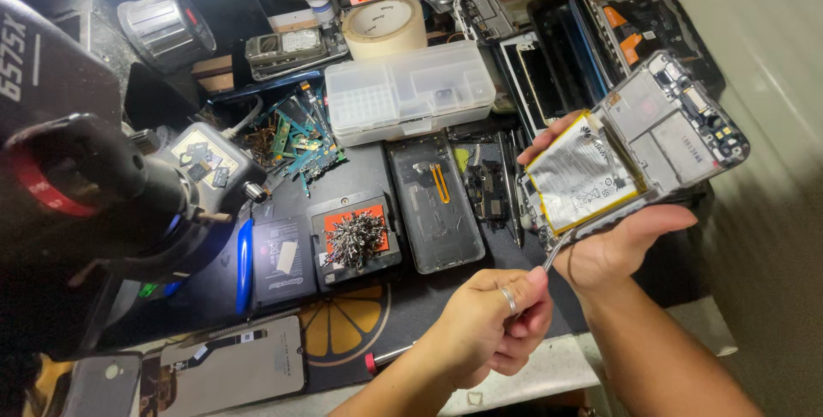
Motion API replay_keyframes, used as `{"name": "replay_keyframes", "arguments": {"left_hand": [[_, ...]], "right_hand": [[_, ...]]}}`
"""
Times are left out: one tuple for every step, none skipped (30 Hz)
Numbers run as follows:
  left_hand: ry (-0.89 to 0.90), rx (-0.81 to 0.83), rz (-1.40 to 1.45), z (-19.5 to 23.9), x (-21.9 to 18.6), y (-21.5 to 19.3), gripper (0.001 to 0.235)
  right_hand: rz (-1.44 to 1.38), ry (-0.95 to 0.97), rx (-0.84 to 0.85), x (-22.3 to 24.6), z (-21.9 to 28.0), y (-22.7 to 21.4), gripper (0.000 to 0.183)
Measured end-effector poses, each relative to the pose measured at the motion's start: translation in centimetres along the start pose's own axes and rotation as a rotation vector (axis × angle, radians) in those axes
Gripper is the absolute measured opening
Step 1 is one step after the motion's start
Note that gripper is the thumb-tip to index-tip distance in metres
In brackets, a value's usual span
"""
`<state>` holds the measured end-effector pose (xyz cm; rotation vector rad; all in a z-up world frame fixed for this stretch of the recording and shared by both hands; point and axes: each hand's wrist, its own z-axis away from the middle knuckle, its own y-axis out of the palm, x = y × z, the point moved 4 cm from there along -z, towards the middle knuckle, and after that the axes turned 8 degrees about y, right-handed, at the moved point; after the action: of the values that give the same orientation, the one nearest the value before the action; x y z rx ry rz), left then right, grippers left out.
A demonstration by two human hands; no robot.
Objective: The person disassembles a smartphone, using a metal spudger to pry and remove the battery from the chassis. The battery is then placed on the workbench.
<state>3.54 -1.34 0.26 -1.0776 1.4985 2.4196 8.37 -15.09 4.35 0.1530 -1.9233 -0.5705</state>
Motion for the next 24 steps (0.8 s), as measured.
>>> {"name": "replay_keyframes", "arguments": {"left_hand": [[0.01, 0.009, -0.002, 0.1, 0.0, 0.0, 0.05], [0.01, 0.006, -0.003, 0.2, -0.2, 0.0, 0.049], [0.009, 0.003, -0.005, 0.2, -0.3, -0.1, 0.048], [0.006, 0.001, -0.006, 0.3, -0.3, -0.1, 0.047], [-0.016, -0.001, -0.022, 0.3, -0.3, -0.1, 0.047], [-0.036, -0.005, -0.037, 0.3, -0.2, -0.2, 0.046], [-0.056, -0.009, -0.052, 0.4, -0.2, -0.2, 0.046], [-0.058, -0.009, -0.047, 0.4, -0.1, -0.3, 0.046], [-0.059, -0.009, -0.042, 0.4, 0.1, -0.3, 0.046], [-0.066, -0.004, -0.038, 0.2, 0.3, -0.3, 0.046], [-0.048, -0.018, -0.015, 0.0, 0.5, -0.3, 0.046], [-0.029, -0.03, 0.01, -0.2, 0.8, -0.2, 0.046], [-0.011, -0.043, 0.035, -0.5, 1.0, -0.1, 0.047], [0.007, -0.046, 0.037, -0.6, 1.1, -0.1, 0.047], [0.025, -0.049, 0.038, -0.6, 1.2, -0.1, 0.047], [0.044, -0.052, 0.037, -0.6, 1.0, -0.2, 0.047], [0.048, -0.052, 0.035, -0.4, 0.9, -0.2, 0.046], [0.061, -0.049, 0.032, -0.1, 0.5, -0.3, 0.046], [0.075, -0.046, 0.028, 0.0, 0.0, -0.3, 0.046], [0.09, -0.053, 0.019, 0.2, -0.4, -0.5, 0.046], [0.106, -0.06, 0.011, 0.4, -0.8, -0.8, 0.046], [0.118, -0.069, 0.006, 0.8, -1.0, -1.0, 0.046], [0.146, -0.084, -0.031, 1.0, -1.2, -1.2, 0.046], [0.181, -0.096, -0.071, 1.1, -1.5, -1.4, 0.046]], "right_hand": [[-0.008, 0.002, 0.01, 0.0, 0.1, 0.1, 0.121], [-0.008, -0.009, 0.026, 0.2, 0.2, 0.1, 0.121], [-0.026, -0.012, 0.041, 0.3, 0.1, 0.1, 0.119], [-0.042, -0.015, 0.052, 0.5, 0.1, -0.1, 0.117], [-0.076, -0.01, 0.061, 0.6, 0.1, -0.3, 0.114], [-0.095, -0.013, 0.083, 0.7, 0.1, -0.5, 0.112], [-0.114, -0.016, 0.105, 0.8, 0.1, -0.7, 0.11], [-0.118, -0.026, 0.139, 0.9, 0.1, -0.7, 0.107], [-0.11, -0.04, 0.141, 0.7, 0.2, -0.6, 0.104], [-0.097, -0.057, 0.137, 0.7, 0.3, -0.8, 0.101], [-0.071, -0.078, 0.101, 0.4, 0.6, -0.9, 0.098], [-0.072, -0.101, 0.081, 0.3, 0.7, -1.0, 0.095], [-0.073, -0.123, 0.06, 0.2, 0.9, -1.0, 0.091], [-0.105, -0.146, 0.055, -0.1, 1.1, -0.8, 0.089], [-0.114, -0.163, 0.039, -0.1, 1.2, -0.6, 0.088], [-0.126, -0.182, 0.024, -0.1, 1.3, -0.3, 0.087], [-0.116, -0.195, -0.003, 0.0, 1.3, 0.1, 0.089], [-0.102, -0.204, -0.006, 0.1, 0.8, 0.8, 0.09], [-0.087, -0.214, -0.01, 0.4, 0.4, 1.5, 0.091], [-0.069, -0.213, -0.008, 0.6, 0.2, 2.2, 0.092], [-0.057, -0.201, -0.006, 0.9, 0.1, 2.8, 0.093], [-0.043, -0.186, -0.006, 1.2, 0.0, 3.4, 0.094], [-0.036, -0.161, -0.006, 1.5, 0.0, 3.9, 0.095], [-0.016, -0.145, 0.018, 1.9, -0.2, 4.5, 0.096]]}}
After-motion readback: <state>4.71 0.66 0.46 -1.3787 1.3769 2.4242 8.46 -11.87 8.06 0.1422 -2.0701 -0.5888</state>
